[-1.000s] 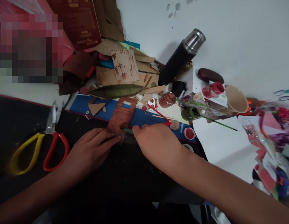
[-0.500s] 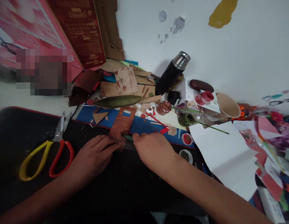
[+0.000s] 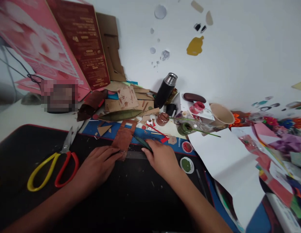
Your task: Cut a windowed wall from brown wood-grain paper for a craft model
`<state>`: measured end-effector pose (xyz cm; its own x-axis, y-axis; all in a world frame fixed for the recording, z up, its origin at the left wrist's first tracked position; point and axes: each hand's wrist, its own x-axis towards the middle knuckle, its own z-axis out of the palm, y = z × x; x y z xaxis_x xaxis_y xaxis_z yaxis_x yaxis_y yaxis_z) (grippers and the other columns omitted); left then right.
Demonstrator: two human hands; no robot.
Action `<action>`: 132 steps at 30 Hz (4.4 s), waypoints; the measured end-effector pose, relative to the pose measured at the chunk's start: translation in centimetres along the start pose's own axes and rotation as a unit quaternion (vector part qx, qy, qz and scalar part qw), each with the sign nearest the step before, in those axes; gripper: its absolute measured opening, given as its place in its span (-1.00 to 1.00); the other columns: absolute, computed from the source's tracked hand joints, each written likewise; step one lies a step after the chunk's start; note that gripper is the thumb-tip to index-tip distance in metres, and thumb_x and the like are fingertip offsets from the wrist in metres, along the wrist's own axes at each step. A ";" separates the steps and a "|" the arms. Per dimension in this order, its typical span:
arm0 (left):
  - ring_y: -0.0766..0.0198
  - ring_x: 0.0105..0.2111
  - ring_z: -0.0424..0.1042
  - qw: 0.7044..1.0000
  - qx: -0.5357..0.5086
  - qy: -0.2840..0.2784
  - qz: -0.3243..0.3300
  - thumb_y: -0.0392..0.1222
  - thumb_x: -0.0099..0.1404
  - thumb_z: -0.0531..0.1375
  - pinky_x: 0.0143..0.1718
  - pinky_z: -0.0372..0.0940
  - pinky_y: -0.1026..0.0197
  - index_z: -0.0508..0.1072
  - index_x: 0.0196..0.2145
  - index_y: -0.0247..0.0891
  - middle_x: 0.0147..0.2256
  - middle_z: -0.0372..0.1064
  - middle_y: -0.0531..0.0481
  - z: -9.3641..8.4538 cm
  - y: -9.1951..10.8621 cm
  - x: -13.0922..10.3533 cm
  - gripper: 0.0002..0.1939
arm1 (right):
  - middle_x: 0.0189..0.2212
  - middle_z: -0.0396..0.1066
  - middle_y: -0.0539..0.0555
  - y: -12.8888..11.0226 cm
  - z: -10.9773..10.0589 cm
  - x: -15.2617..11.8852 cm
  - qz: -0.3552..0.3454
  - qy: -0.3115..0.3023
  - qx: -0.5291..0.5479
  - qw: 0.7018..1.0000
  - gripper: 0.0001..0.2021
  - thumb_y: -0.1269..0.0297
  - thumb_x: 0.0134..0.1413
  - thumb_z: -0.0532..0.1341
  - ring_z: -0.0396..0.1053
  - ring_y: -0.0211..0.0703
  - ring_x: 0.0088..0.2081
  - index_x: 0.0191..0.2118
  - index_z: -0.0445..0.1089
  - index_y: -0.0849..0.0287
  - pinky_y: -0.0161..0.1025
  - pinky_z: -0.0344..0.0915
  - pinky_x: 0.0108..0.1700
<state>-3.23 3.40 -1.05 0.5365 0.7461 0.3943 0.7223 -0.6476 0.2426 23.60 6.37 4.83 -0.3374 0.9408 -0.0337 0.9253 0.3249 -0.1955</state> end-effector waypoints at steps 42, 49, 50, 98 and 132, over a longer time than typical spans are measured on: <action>-0.05 -0.09 0.59 0.869 -0.378 -0.015 -0.318 0.17 0.20 0.36 0.01 0.44 -0.02 0.65 -0.07 -0.15 -0.12 0.65 -0.07 -4.6 -4.2 8.0 -0.55 | -0.07 0.47 0.25 1.2 2.3 -1.1 -0.040 0.069 0.077 0.994 -0.68 0.19 0.42 0.20 0.44 0.10 0.00 0.13 0.50 0.22 0.07 0.40 0.09; -0.02 -0.08 0.56 0.752 -0.560 0.087 -0.337 0.12 0.09 0.47 -0.07 0.47 0.02 0.64 -0.06 -0.22 -0.05 0.63 -0.14 -5.1 -4.2 9.8 -0.48 | -0.08 0.52 0.24 1.2 2.5 -0.7 -0.037 0.096 0.100 0.990 -0.71 0.19 0.42 0.18 0.48 0.08 -0.01 0.09 0.55 0.14 0.04 0.44 0.07; 0.01 -0.11 0.57 0.740 -0.574 0.081 -0.342 0.10 0.08 0.48 -0.09 0.48 0.04 0.64 -0.08 -0.22 -0.06 0.63 -0.13 -4.7 -4.3 10.1 -0.49 | -0.09 0.52 0.23 1.2 2.5 -0.7 -0.040 0.096 0.101 0.989 -0.71 0.19 0.42 0.18 0.48 0.07 -0.02 0.08 0.56 0.14 0.03 0.44 0.05; -0.07 -0.05 0.59 0.798 -0.519 -0.062 -0.298 0.11 0.21 0.36 0.03 0.47 -0.10 0.56 0.00 -0.23 -0.03 0.62 -0.14 -1.1 -3.9 8.9 -0.51 | -0.66 0.27 -0.17 -4.0 4.3 6.7 0.065 0.113 0.647 0.751 -0.67 -0.06 0.24 0.30 0.17 -0.35 -0.67 -0.31 0.35 0.11 -0.34 0.08 -0.60; 0.05 -0.37 0.58 0.856 -0.380 -0.060 -0.345 0.02 0.15 0.27 -0.33 0.37 0.09 0.57 -0.26 -0.24 -0.33 0.65 -0.06 -1.1 -3.4 8.7 -0.70 | -0.73 0.18 -0.24 -4.7 5.0 6.1 0.057 0.069 0.605 0.791 -0.73 0.00 0.28 0.23 0.09 -0.36 -0.75 -0.21 0.41 0.12 -0.33 -0.06 -0.65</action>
<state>-1.54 11.95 2.57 0.1698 0.9726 -0.1585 0.4173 0.0748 0.9057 16.31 10.13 0.61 -0.1645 0.9860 -0.0282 0.0766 -0.0157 -0.9969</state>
